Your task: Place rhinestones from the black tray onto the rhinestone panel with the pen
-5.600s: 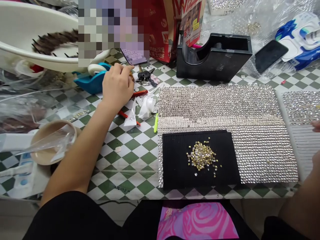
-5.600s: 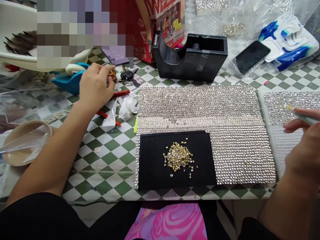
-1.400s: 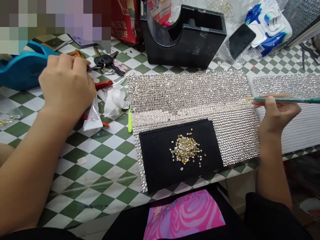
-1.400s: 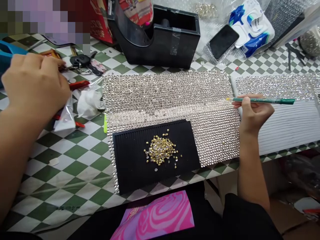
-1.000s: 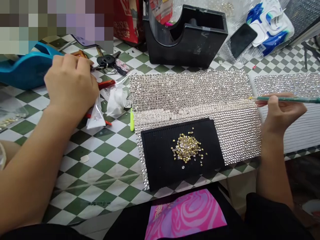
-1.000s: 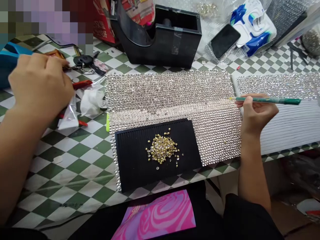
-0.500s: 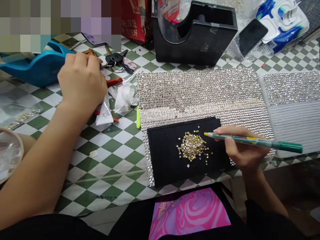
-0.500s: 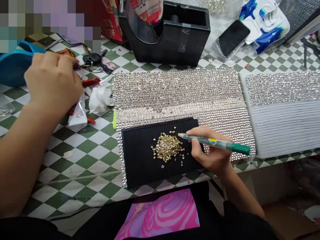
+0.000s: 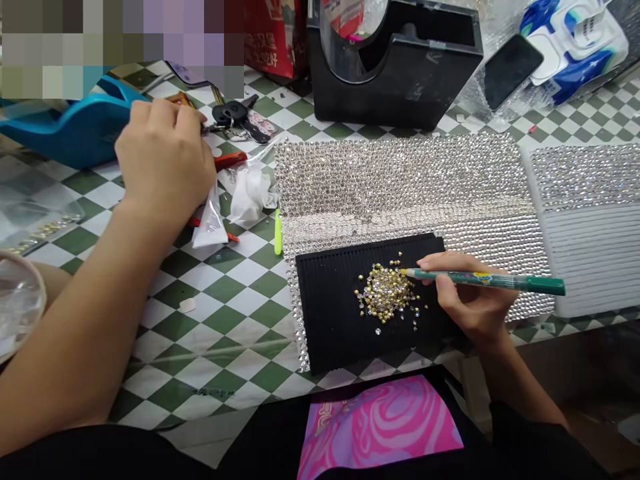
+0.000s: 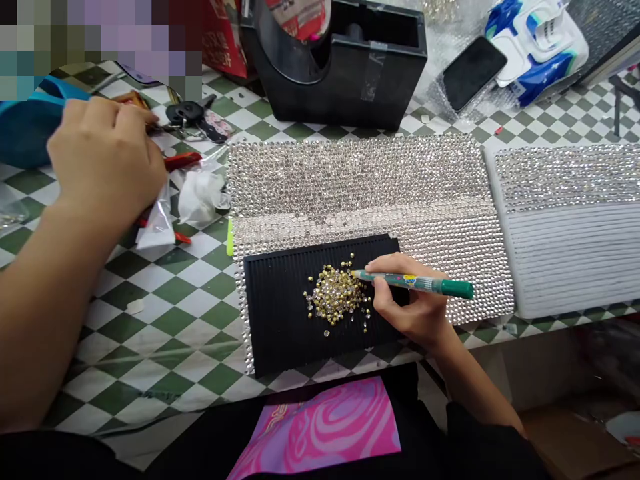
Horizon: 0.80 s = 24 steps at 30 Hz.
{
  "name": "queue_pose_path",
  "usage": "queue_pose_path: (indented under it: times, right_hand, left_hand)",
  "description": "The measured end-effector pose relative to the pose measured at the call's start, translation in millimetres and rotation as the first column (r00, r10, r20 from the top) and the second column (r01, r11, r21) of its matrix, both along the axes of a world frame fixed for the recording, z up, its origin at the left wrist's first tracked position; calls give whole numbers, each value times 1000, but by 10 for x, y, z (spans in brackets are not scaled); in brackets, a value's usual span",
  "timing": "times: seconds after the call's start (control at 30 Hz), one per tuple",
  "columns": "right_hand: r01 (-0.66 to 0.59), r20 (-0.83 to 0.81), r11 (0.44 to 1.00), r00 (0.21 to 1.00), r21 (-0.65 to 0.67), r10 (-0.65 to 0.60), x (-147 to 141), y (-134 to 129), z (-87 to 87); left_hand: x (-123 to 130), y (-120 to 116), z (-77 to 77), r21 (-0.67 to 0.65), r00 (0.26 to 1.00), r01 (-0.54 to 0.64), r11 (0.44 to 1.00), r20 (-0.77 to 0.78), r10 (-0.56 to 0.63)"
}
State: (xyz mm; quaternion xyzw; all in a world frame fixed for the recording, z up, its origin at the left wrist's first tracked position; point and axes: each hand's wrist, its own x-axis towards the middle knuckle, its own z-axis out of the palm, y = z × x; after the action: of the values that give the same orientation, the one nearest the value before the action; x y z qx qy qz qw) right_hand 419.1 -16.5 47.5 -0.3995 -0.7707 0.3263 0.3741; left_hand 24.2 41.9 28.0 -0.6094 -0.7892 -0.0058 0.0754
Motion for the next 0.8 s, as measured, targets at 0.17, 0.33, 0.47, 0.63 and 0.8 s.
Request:
queue_pose_path:
  times: [0.17,0.33,0.47,0.63,0.8]
  right_hand:
    - [-28,16,1000,999,2,28,7,13,-26]
    - [-11,-17,1000,1000,0,11,9,10,-16]
    - [-18,-19,1000,1000,7,18,4,11,-3]
    - [-7,3,1000,1000,22,7,1,16,-18]
    - [30,-33,999,999,-19,-31,3,4,-12]
  left_hand:
    - [15,6,19,-18,1000,-12,1000,-2,12]
    - [23,0,31,-22,999,-24,999,20,25]
    - [17,-20,30,21,994,-38,999,102,36]
    - [23,-34,34,36,991,-39,999,133,34]
    - [45,-29,54,27,987,-57,998,151,52]
